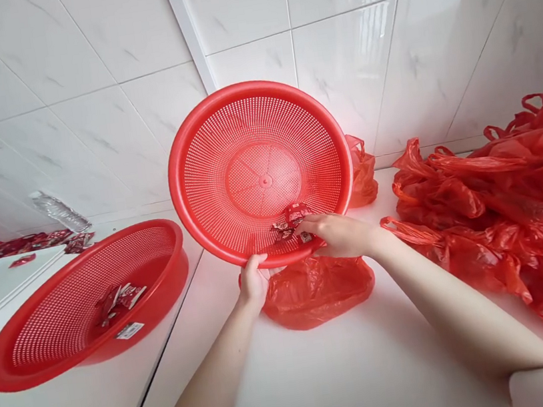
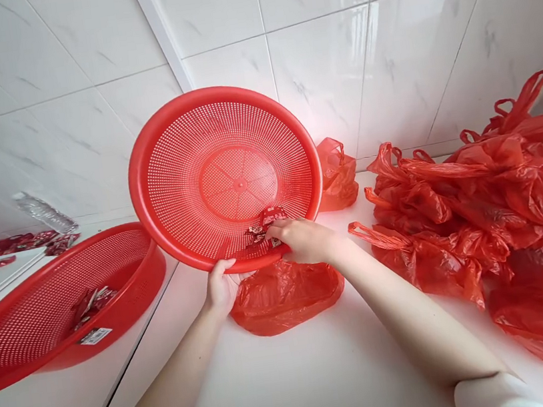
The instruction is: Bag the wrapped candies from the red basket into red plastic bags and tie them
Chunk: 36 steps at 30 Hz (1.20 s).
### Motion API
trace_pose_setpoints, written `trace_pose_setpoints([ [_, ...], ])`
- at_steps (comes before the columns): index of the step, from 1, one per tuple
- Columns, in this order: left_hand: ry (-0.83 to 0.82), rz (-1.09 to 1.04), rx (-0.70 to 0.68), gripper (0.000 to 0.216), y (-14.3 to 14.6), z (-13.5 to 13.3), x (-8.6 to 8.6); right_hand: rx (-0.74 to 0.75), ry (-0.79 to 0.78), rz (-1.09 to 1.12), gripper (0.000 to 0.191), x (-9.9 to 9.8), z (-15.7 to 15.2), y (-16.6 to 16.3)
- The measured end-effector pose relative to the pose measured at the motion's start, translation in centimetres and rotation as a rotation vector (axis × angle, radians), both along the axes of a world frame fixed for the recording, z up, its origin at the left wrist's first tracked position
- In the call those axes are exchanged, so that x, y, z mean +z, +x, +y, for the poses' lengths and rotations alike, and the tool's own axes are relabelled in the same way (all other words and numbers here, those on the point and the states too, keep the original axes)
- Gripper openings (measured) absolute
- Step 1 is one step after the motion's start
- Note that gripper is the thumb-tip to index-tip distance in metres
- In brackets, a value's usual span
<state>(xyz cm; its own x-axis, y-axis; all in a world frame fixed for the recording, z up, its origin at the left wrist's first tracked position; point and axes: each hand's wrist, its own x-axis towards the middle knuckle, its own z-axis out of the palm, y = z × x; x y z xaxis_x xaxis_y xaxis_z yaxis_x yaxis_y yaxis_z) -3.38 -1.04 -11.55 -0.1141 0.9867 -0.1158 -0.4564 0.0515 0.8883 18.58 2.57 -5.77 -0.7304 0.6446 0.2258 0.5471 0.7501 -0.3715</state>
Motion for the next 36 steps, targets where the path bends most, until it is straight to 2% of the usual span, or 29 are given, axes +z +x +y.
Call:
trace_pose_setpoints([
  [5,-0.007,0.021,0.028,0.016,-0.2,0.3,-0.3,0.018,0.001,0.084,0.030,0.6,-0.2,0.0],
  [12,-0.002,0.027,0.043,0.016,-0.3,0.8,-0.8,-0.021,-0.121,0.113,0.044,0.9,-0.3,0.7],
  [15,0.009,0.025,0.051,0.016,-0.3,0.8,-0.5,-0.039,-0.213,0.074,0.042,1.0,-0.7,0.5],
  [23,0.024,0.006,0.036,0.017,-0.6,0.9,0.1,0.139,-0.378,0.090,0.032,0.1,-1.5,-1.6],
  [25,0.026,0.010,0.043,0.016,-0.8,0.9,0.2,0.108,-0.342,0.069,0.037,-0.4,-1.6,-2.1],
  [29,0.022,0.003,0.078,0.017,-1.4,1.2,0.5,-0.083,-0.130,-0.037,0.032,-0.6,-1.8,-2.4],
  [34,0.036,0.019,0.103,0.020,-1.5,1.0,0.7,-0.098,-0.004,0.057,0.015,0.0,-1.6,-1.9],
  [36,0.030,0.025,0.092,0.019,-1.0,0.7,0.7,-0.121,0.070,0.106,0.015,0.0,-1.3,-2.0],
])
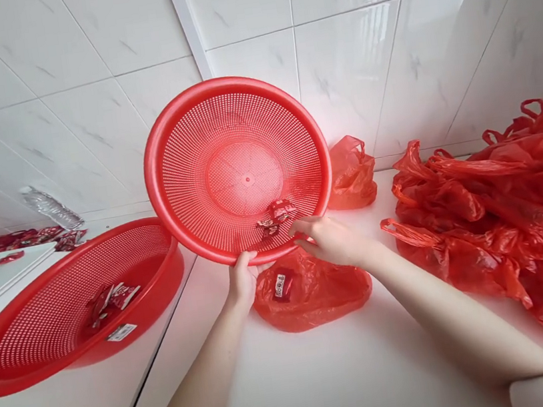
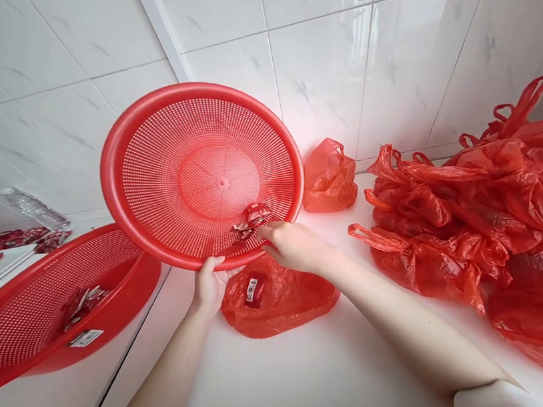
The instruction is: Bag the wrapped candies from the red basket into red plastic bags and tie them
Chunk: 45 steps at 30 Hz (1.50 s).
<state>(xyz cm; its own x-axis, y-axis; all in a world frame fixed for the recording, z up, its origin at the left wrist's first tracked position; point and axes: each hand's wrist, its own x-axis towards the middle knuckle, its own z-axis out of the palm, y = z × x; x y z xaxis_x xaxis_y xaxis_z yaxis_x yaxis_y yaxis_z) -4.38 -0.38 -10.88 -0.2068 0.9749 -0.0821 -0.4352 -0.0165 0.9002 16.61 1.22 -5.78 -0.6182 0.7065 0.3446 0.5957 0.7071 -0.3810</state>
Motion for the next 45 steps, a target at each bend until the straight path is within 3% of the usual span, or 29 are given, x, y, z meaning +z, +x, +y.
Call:
trace_pose_setpoints([
  [4,-0.001,0.030,-0.082,0.025,1.4,-1.2,0.1,0.011,0.137,0.014,0.032,-0.9,0.5,-0.5],
  [8,0.011,0.025,-0.129,0.033,2.2,-1.8,0.2,0.087,0.144,-0.062,0.045,-1.7,0.9,-0.7],
  [12,0.009,0.015,-0.116,0.035,1.9,-1.5,0.2,0.128,0.112,-0.064,0.049,-1.5,0.9,-0.5],
  [16,-0.007,-0.029,-0.120,0.027,1.5,-1.1,0.0,0.187,0.063,-0.029,0.041,-1.6,1.1,-0.3],
  [20,-0.019,-0.058,-0.100,0.021,1.2,-0.7,-0.3,0.057,0.158,0.054,0.034,-2.0,1.5,-0.6],
  [23,-0.025,-0.073,-0.076,0.017,1.0,-0.4,-0.5,-0.070,0.173,0.254,0.029,-1.6,1.7,-0.4],
  [25,-0.030,-0.063,-0.050,0.014,0.8,-0.2,-0.6,-0.111,0.103,0.393,0.024,-1.0,1.6,-0.1],
  [28,-0.029,-0.054,-0.036,0.011,0.4,0.1,-0.6,-0.075,-0.123,0.466,0.016,-0.1,1.3,0.5],
  [30,-0.028,-0.064,-0.054,0.012,0.1,0.3,-0.6,0.003,-0.311,0.384,0.012,0.1,1.0,0.6],
  [32,-0.012,-0.073,-0.034,0.012,-0.2,0.5,-0.6,-0.002,-0.373,0.219,0.012,-0.2,0.8,0.4],
  [37,0.022,-0.062,-0.005,0.013,-0.2,0.8,-1.2,-0.235,-0.151,-0.019,0.013,-0.8,0.7,0.0],
  [45,0.012,-0.002,-0.059,0.013,1.3,-0.7,-0.5,-0.017,0.092,0.064,0.024,-1.2,0.9,-0.6],
])
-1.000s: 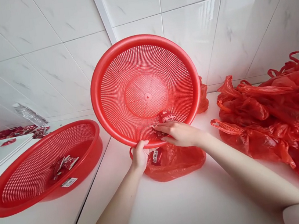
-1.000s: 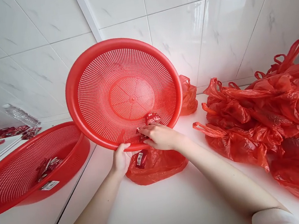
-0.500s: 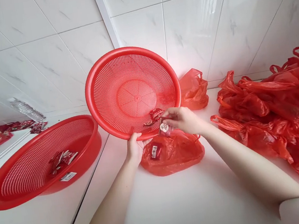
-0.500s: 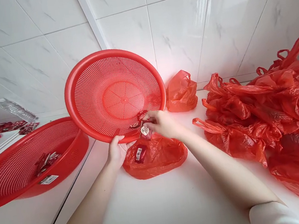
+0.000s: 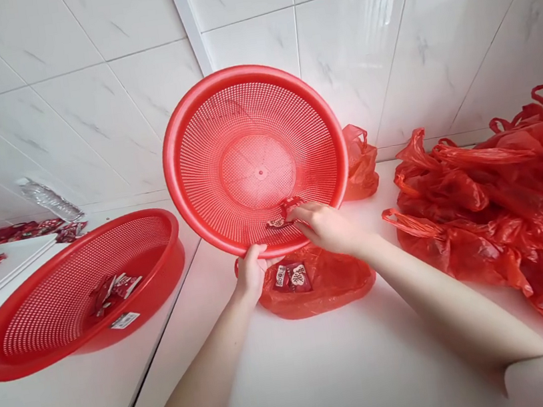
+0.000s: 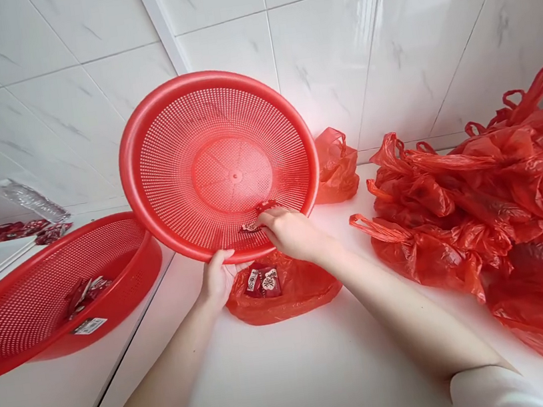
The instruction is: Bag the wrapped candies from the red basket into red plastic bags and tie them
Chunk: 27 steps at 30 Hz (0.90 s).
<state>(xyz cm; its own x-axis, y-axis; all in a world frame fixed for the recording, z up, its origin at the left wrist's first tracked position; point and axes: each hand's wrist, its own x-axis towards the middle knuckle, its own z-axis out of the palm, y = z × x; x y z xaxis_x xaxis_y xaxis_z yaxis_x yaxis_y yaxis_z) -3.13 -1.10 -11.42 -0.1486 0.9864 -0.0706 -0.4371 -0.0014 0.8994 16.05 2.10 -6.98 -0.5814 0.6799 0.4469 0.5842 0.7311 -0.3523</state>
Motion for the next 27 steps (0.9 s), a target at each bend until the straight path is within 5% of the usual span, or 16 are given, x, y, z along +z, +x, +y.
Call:
trace_pose_setpoints([
  [6,0.024,-0.016,-0.173,0.014,0.9,-1.2,-0.3,0.001,0.142,-0.190,0.040,-2.2,0.8,-0.4],
  [11,0.040,-0.012,-0.152,0.015,0.9,-1.2,-0.2,0.108,0.090,-0.168,0.039,-1.6,0.9,-0.2],
  [21,0.009,-0.077,-0.085,0.022,0.7,-0.6,0.7,0.183,-0.309,0.260,0.043,-0.3,0.2,0.0],
  [27,0.005,-0.065,-0.072,0.017,0.2,-0.2,0.6,0.285,-0.482,0.358,0.019,0.0,0.1,0.2],
])
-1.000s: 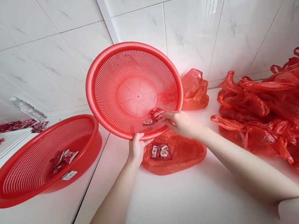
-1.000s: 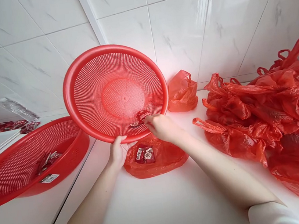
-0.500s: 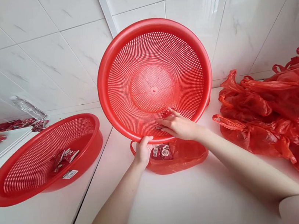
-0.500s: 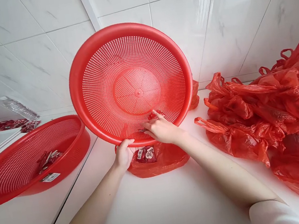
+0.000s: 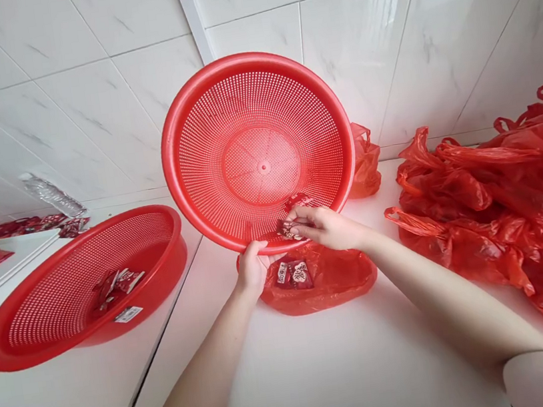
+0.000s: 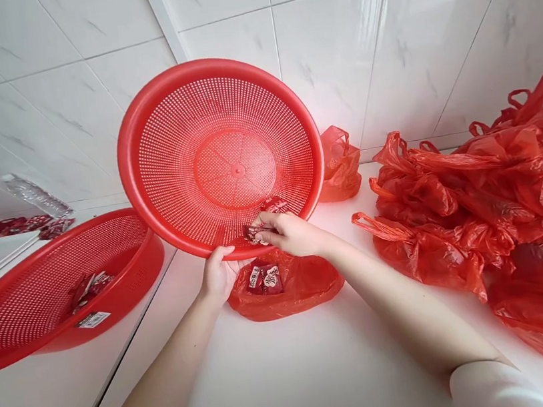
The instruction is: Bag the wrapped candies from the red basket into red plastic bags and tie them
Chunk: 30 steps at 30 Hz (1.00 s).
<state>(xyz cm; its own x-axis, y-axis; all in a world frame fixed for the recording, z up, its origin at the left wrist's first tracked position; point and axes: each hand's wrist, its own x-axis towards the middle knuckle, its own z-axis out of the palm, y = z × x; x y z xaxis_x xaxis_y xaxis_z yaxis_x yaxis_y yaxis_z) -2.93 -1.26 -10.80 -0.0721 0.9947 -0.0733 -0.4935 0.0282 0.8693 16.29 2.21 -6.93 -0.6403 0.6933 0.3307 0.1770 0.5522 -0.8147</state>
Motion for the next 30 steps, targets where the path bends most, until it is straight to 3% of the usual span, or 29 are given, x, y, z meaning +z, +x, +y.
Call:
trace_pose_setpoints([
  [3,-0.030,0.020,0.040,0.014,-0.2,0.2,-0.1,0.097,-0.166,-0.046,0.014,0.7,-0.3,0.4],
  [7,-0.014,0.038,-0.010,0.020,-0.4,0.4,-0.2,0.203,-0.290,-0.312,0.015,1.4,-0.8,0.6],
  [9,0.015,0.059,0.007,0.018,-0.5,0.4,-0.2,0.081,-0.176,-0.556,0.013,1.3,-0.8,0.8],
  [13,0.010,0.077,0.061,0.014,-0.5,0.3,-0.1,-0.313,0.135,-0.951,0.022,1.2,-0.4,1.5],
  [15,0.004,0.083,0.071,0.013,-0.4,0.1,0.0,-0.402,0.187,-0.933,0.024,1.5,-0.3,2.1],
  [21,-0.011,0.067,-0.011,0.014,0.1,-0.4,0.0,-0.527,0.366,-0.575,0.023,1.8,0.4,2.4],
  [25,-0.026,0.082,-0.076,0.014,0.4,-0.8,0.0,-0.489,0.508,-0.573,0.051,0.0,1.7,2.2],
  [27,-0.016,0.091,-0.088,0.014,0.4,-0.9,0.0,-0.425,0.471,-0.595,0.058,-0.9,2.3,2.2],
  [30,-0.015,0.097,-0.094,0.015,0.3,-0.9,-0.2,-0.345,0.324,-0.534,0.049,-1.5,3.0,2.2],
])
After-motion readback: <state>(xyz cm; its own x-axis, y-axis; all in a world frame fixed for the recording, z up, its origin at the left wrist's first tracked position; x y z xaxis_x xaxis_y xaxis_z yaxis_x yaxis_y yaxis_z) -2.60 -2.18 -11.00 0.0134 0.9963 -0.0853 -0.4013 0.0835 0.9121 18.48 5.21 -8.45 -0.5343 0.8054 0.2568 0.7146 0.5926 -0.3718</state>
